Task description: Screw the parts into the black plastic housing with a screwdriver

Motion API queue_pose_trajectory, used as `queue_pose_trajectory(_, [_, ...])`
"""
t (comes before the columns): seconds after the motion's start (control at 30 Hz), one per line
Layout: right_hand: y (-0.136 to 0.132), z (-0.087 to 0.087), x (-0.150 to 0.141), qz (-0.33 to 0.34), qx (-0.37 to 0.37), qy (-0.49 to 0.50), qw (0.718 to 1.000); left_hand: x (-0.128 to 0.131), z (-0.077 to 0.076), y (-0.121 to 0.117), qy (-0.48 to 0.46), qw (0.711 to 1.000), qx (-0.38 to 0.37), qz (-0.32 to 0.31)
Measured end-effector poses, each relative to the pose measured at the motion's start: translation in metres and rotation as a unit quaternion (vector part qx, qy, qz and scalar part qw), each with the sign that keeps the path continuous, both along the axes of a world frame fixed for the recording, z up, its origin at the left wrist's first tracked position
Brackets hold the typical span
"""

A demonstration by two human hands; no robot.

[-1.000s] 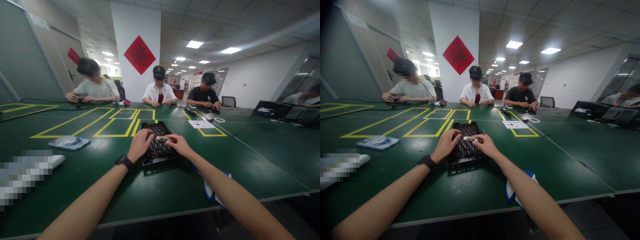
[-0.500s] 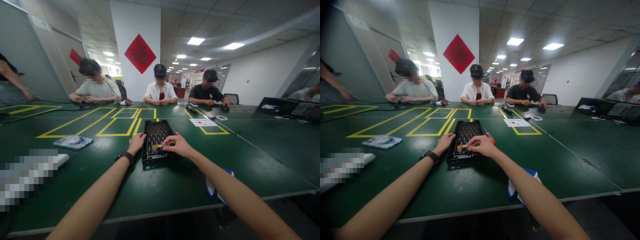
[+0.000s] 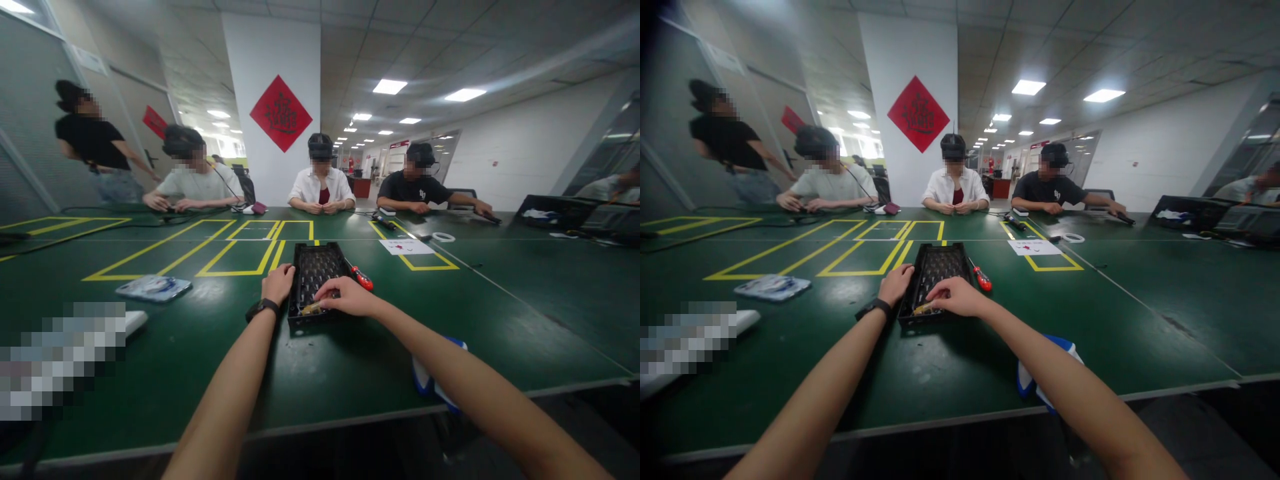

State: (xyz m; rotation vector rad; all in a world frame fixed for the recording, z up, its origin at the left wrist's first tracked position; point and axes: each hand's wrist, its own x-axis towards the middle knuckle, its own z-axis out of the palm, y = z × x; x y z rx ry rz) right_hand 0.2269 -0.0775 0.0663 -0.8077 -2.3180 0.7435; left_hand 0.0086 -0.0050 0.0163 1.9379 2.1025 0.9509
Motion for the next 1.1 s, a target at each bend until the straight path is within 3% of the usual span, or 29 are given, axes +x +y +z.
queue_pose_trajectory(0.2, [0.016,0.014,-0.012,0.073,-0.058,-0.138,0.986,-0.001,0.0,0.0,0.034,0.999,-0.008,-0.003])
queue_pose_trajectory(0.37, [0.036,0.024,-0.021,0.098,-0.115,-0.175,0.973,-0.002,-0.001,0.003,0.038,0.999,-0.011,0.002])
queue_pose_trajectory(0.5, [0.052,0.03,-0.014,0.088,-0.162,-0.097,0.978,-0.002,0.0,0.005,0.028,0.999,-0.019,0.015])
queue_pose_trajectory(0.6, [0.067,0.032,-0.002,0.067,-0.253,0.057,0.963,-0.003,0.0,0.007,0.004,1.0,-0.02,0.007])
queue_pose_trajectory(0.67, [0.082,0.031,0.008,0.014,-0.293,0.211,0.933,-0.003,0.0,0.007,-0.016,1.0,-0.009,-0.006])
queue_pose_trajectory(0.73, [0.1,0.027,0.021,-0.089,-0.289,0.397,0.867,-0.004,-0.001,0.007,-0.033,0.999,0.004,-0.022])
queue_pose_trajectory(0.77, [0.108,0.024,0.03,-0.118,-0.275,0.44,0.847,-0.004,-0.001,0.007,-0.039,0.999,0.01,-0.03])
queue_pose_trajectory(0.87, [0.124,0.003,0.059,-0.188,-0.25,0.528,0.79,-0.004,-0.003,0.007,-0.048,0.998,0.014,-0.045])
queue_pose_trajectory(0.97, [0.123,-0.025,0.088,-0.22,-0.257,0.586,0.736,-0.005,-0.005,0.008,-0.052,0.998,0.013,-0.044])
queue_pose_trajectory(1.1, [0.114,-0.047,0.108,-0.214,-0.282,0.622,0.699,-0.006,-0.006,0.009,-0.048,0.998,0.012,-0.048])
